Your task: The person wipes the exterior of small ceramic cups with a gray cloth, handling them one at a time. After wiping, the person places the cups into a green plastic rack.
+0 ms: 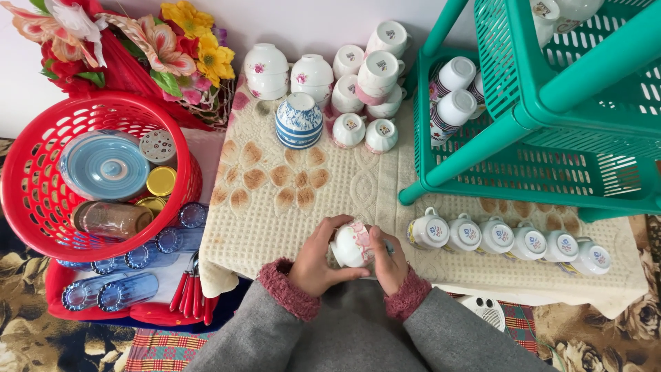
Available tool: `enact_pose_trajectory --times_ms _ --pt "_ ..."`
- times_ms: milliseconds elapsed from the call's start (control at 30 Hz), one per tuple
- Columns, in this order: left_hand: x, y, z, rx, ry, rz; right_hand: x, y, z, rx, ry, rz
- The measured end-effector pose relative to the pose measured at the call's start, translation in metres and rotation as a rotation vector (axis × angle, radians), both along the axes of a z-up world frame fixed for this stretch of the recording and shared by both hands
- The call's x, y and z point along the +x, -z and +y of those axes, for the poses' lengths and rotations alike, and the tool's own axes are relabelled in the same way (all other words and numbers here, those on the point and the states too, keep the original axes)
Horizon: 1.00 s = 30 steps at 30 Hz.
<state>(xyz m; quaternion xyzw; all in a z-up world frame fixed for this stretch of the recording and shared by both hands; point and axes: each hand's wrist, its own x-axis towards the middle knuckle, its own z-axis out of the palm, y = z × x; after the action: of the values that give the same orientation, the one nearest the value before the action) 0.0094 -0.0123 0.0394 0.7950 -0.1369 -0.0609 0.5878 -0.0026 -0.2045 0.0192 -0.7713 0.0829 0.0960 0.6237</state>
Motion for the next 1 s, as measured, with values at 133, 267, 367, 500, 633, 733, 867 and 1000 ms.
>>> enact_pose_trajectory --times_ms 133,267,367,500,633,733,867,1000 --pt "-0.003 0.010 0.002 -0.272 0.010 0.189 0.003 0.023 -0.006 0.008 -0.087 -0.102" --pt "-0.013 0.047 -0.003 -0.385 -0.012 0.310 0.011 -0.035 0.020 0.017 -0.369 -0.461" --pt "-0.019 0.033 0.000 -0.515 -0.049 0.562 0.008 -0.039 0.027 0.051 -0.392 -0.443" --pt "-0.020 0.017 0.010 -0.293 -0.041 0.396 -0.003 -0.043 0.032 0.126 -0.248 -0.263" --pt "-0.023 -0.009 0.008 -0.324 0.066 0.158 -0.004 -0.081 0.045 0.284 0.119 0.121" --pt "-0.028 -0.001 0.004 -0.314 0.063 0.194 -0.011 -0.052 0.032 0.176 0.340 0.325" --pt "-0.032 0.006 -0.007 -0.508 0.104 0.246 -0.010 0.001 0.004 0.057 -0.023 -0.311" --pt "-0.035 0.042 -0.007 -0.602 0.108 0.220 -0.007 -0.022 0.001 -0.122 0.003 -0.585"
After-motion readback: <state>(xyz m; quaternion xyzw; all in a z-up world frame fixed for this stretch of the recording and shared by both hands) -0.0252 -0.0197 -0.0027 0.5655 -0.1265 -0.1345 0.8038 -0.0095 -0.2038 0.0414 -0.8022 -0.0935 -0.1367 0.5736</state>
